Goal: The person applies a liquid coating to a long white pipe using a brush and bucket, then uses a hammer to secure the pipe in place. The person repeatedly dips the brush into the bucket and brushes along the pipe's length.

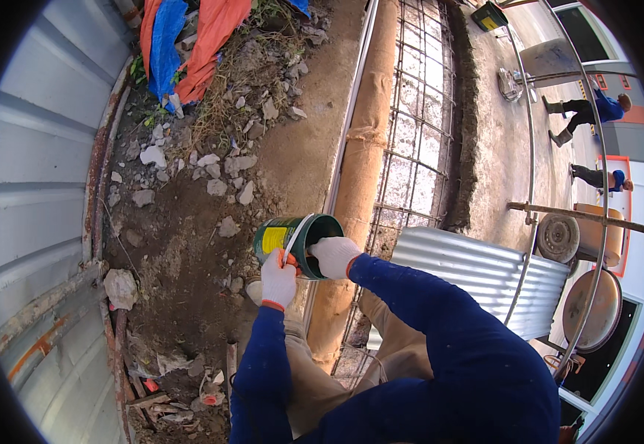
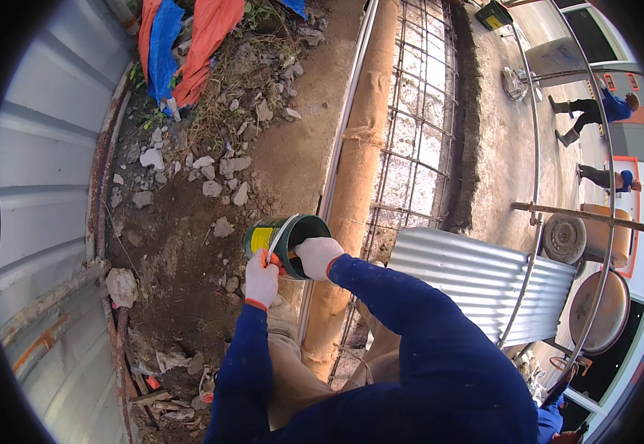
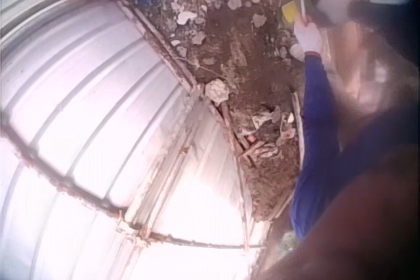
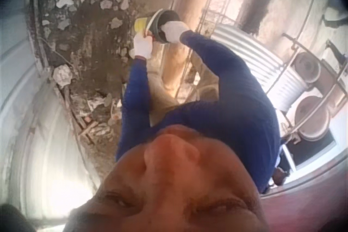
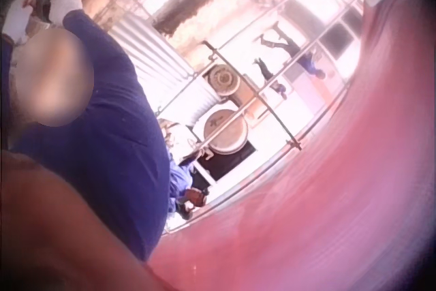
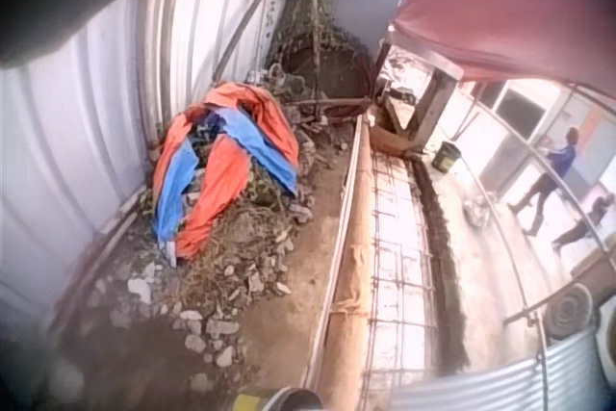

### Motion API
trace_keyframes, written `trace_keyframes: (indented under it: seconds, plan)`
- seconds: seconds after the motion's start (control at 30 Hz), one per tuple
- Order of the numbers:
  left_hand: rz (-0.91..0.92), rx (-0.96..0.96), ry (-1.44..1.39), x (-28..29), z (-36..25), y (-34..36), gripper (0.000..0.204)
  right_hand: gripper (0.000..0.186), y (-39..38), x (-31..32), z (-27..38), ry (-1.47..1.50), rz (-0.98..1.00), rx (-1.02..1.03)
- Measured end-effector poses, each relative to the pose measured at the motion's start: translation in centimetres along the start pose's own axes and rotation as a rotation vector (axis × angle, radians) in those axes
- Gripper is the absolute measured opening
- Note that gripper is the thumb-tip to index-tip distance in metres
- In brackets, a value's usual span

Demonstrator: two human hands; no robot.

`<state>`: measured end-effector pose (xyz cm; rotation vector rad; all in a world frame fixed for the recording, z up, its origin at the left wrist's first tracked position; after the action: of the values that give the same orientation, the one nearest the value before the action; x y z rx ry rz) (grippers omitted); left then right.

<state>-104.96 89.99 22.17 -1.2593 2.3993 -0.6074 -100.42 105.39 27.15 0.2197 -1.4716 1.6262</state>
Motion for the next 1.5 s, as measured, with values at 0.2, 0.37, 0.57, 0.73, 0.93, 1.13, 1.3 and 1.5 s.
trace_keyframes:
  seconds: [0.2,0.37,0.57,0.73,0.93,1.13,1.3,1.5]
  plan:
    - [-0.048,0.005,-0.029,-2.2,-0.8,2.2,0.020,0.025,1.7,1.9,-4.4,0.103,-0.035,0.056]
    - [-0.070,0.010,0.087,-7.5,-0.8,2.4,0.021,0.026,3.3,1.2,-11.1,0.173,-0.035,0.197]
    - [-0.184,-0.014,-0.010,-18.7,-5.2,3.1,0.023,0.027,-2.4,7.9,-21.5,0.223,-0.011,0.163]
    - [-0.044,0.017,0.155,-27.9,-5.8,6.8,0.023,0.028,-2.9,9.2,-30.1,0.196,-0.043,0.184]
    - [-0.002,0.014,0.088,-35.0,-6.8,10.3,0.023,0.031,-4.8,13.4,-38.1,0.292,-0.039,0.105]
    - [-0.100,0.002,-0.053,-34.7,-7.0,12.9,0.025,0.035,-5.5,16.9,-41.9,0.354,-0.025,0.028]
    - [-0.164,0.037,-0.041,-30.4,-6.3,14.7,0.025,0.037,-4.9,18.1,-42.0,0.576,-0.098,0.009]
    - [-0.333,0.038,-0.047,-24.4,-5.2,16.9,0.026,0.044,-0.9,13.3,-40.7,1.105,-0.013,-0.002]
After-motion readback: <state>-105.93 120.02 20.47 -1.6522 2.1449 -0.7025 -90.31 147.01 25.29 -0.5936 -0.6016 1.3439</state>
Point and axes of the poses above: each hand's wrist, its own y-axis towards the middle knuckle, its own x-axis out of the back of the hand, z = x × y, the point moved 8 cm from there along y, towards the middle knuckle, and after that the axes turned 7 degrees about -x, right-handed, at the moved point
